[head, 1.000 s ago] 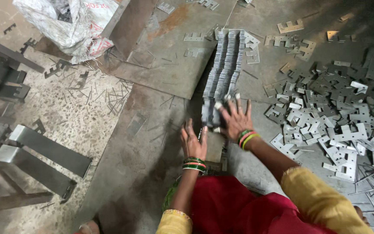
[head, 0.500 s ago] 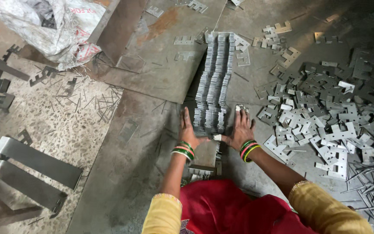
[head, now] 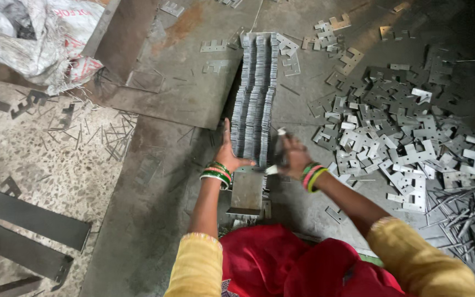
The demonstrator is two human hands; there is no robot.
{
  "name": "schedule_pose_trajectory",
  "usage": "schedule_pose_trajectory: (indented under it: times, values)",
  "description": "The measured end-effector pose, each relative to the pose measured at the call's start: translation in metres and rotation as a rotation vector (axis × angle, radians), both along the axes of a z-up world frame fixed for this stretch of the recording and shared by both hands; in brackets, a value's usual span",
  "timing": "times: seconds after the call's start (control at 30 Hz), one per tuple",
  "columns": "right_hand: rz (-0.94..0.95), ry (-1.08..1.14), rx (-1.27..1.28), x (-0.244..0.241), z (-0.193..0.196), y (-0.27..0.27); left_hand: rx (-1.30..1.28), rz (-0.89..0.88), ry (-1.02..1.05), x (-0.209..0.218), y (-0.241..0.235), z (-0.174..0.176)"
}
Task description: The person sorts metal components by picking them up from the floor and stacking them into organized rows within a metal frame.
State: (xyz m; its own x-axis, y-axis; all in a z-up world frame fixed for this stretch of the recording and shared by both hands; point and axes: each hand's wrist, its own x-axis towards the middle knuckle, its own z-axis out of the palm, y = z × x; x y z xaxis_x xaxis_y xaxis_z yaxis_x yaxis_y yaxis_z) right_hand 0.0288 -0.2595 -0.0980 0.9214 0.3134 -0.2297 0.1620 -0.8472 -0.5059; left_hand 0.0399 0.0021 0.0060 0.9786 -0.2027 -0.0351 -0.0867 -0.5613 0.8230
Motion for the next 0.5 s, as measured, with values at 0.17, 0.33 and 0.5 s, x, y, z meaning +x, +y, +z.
schedule_pose_trajectory:
  times: [0.17, 0.33, 0.5]
  values:
    - [-0.300, -0.405, 0.324, -0.030, -0.029, -0.137, 0.176, 0.245, -0.010, -0.087, -0.076, 0.015]
    - [-0.483, -0.239, 0.094, -0.094, -0.036, -0.218, 0.335, -0.151, -0.189, -0.117, -0.156, -0.063]
    - [-0.334, -0.172, -0.042, -0.134, -0.011, -0.190, 0.596, 0.139, -0.043, -0.092, -0.181, -0.111]
